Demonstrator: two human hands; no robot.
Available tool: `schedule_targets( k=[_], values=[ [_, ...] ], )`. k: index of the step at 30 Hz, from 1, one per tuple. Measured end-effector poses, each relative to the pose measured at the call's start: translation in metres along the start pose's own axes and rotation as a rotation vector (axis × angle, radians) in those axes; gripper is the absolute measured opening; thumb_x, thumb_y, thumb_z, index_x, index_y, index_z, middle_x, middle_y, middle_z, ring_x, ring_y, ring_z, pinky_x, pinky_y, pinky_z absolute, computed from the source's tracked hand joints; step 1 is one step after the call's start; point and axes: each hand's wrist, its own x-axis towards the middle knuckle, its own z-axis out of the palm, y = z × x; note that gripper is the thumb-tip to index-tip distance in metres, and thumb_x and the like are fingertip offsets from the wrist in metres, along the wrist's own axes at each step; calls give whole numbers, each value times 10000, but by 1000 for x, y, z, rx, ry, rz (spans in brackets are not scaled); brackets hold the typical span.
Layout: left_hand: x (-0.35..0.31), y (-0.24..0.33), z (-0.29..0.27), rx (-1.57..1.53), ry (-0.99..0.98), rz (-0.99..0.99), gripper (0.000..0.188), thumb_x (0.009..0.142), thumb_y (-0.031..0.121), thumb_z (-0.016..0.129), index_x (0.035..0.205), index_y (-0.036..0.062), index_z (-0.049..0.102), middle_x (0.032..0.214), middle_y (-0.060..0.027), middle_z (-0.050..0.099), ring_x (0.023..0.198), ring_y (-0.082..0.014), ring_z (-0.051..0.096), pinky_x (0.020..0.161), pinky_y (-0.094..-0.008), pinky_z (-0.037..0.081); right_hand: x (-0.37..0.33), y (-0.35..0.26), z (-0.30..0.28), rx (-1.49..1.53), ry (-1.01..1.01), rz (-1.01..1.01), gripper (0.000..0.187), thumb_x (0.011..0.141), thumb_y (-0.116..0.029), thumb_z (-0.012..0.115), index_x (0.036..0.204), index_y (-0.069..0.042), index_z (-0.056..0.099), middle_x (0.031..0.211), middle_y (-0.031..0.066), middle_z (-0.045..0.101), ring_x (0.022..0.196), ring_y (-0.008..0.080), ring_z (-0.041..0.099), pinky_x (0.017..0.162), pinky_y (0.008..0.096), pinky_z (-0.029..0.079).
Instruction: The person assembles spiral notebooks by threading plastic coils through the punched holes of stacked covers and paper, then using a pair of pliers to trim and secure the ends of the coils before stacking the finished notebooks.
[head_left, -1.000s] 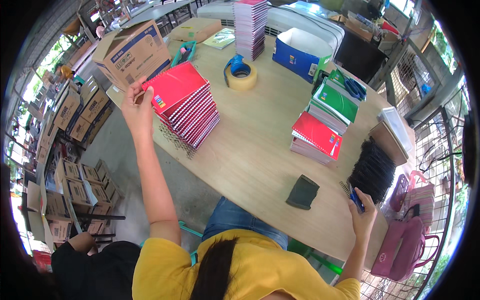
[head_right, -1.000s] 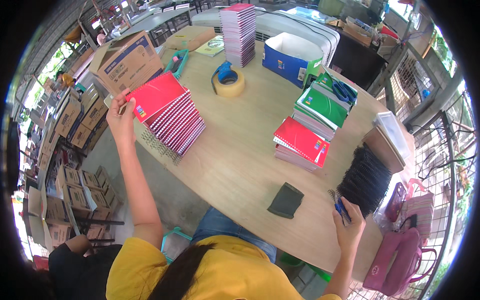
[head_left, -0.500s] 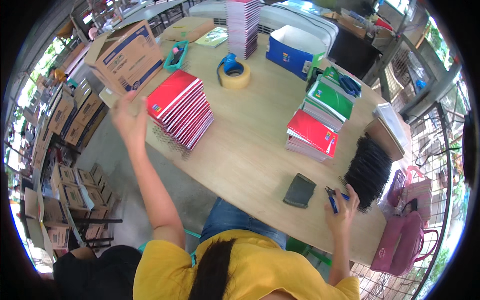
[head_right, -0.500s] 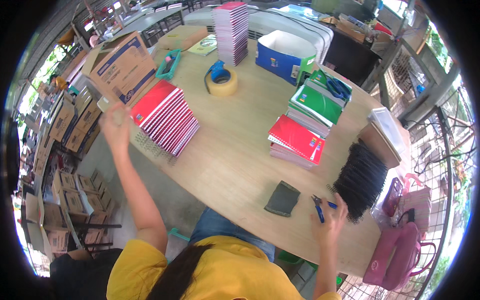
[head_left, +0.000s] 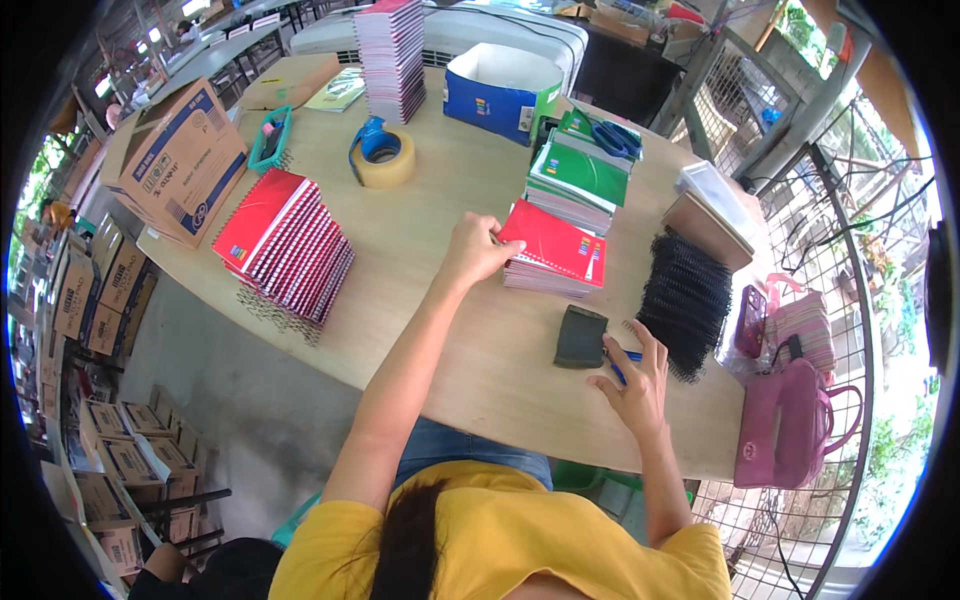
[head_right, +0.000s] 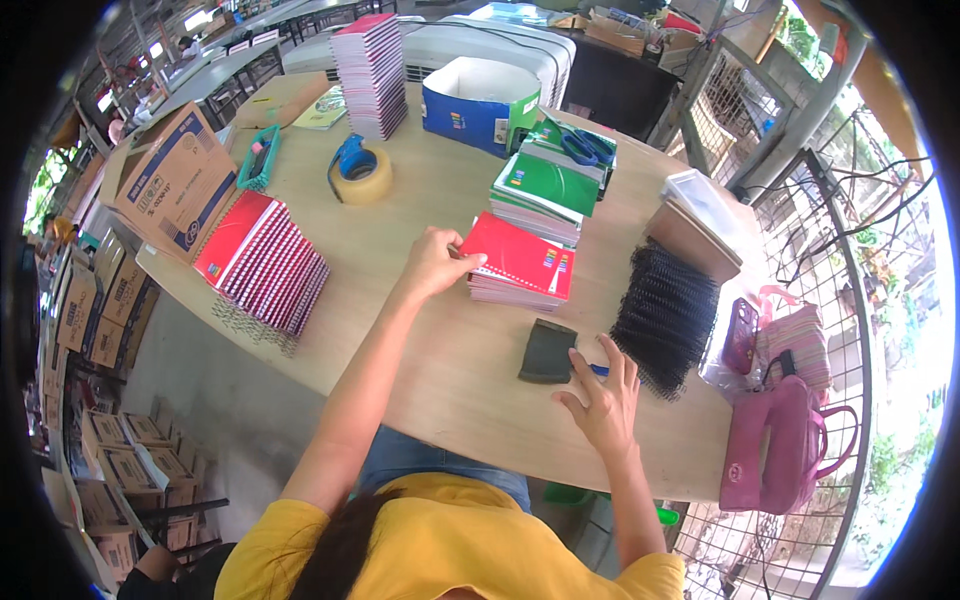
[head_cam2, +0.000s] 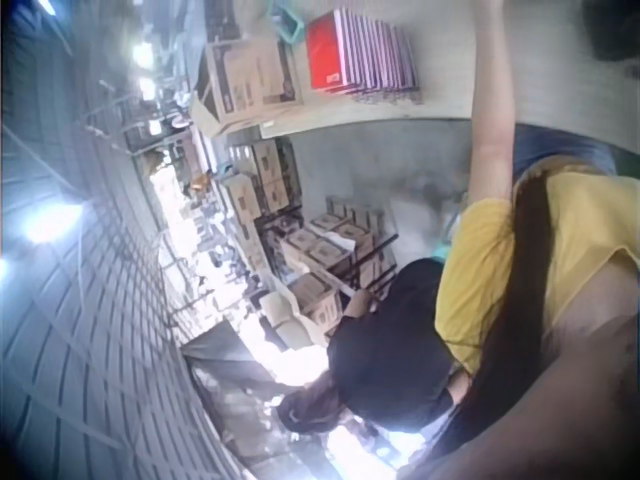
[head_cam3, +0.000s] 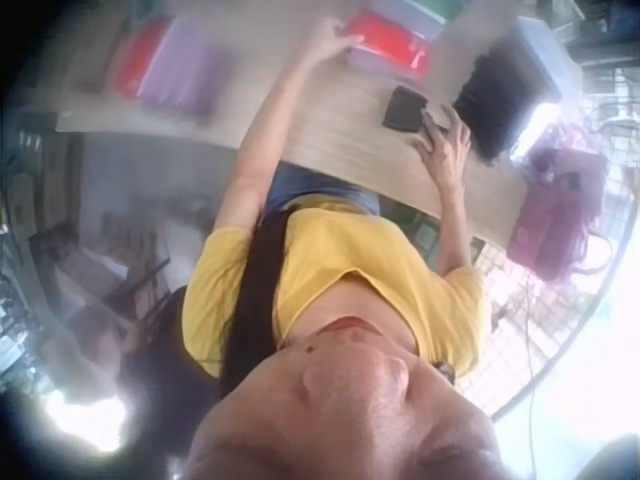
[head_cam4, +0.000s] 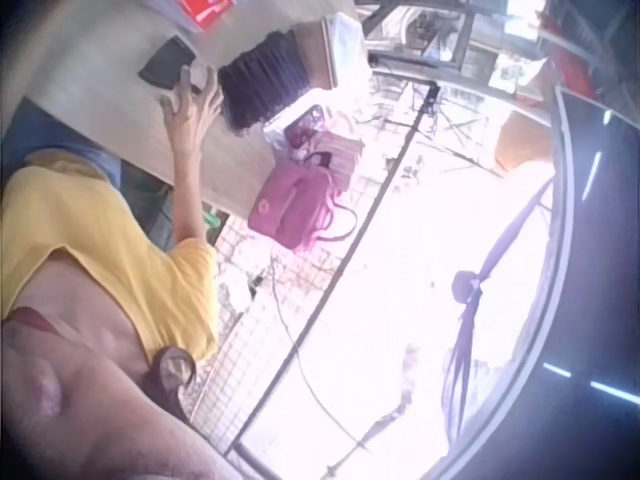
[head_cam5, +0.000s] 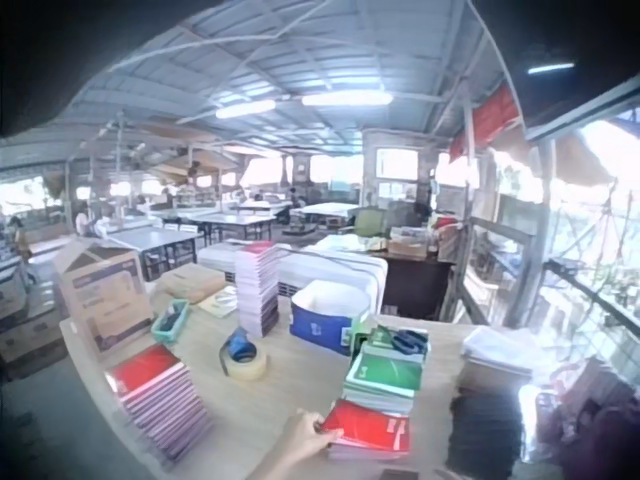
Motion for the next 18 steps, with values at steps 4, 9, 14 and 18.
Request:
schedule_targets(
  k=[4,9,14,18],
  values=[
    [-18,47,-14,-206,263,225,236,885,135,741,1021,-4,606,881,-134,717,783,-246,714,683,-364,539,18,2,-22,77,200,-70,602,695,-116,856,1277,-112,703,1393,183,537,1226,425,518,1045,525,439],
    [-95,124,-48,375,-4,659,327,838,45,721,1155,48,640,993,-110,709,903,-310,696,773,-395,554,82,-74,-89,225,204,-220,655,734,12,772,1367,-52,614,1265,191,620,1177,399,591,1009,492,485],
    [-132,84,-20,-71,223,601,597,812,39,793,1352,60,538,1042,-100,680,974,-268,684,902,-364,540,68,-68,-43,871,4,91,451,850,112,681,1287,31,602,1023,104,709,998,206,676,922,343,532],
    [-163,1,21,-777,245,199,723,838,10,806,1456,62,435,1160,-109,645,1045,-209,648,913,-332,531,36,-65,46,1401,117,252,275,923,132,629,1178,29,609,1097,74,689,1056,113,618,932,297,507]
  ],
)
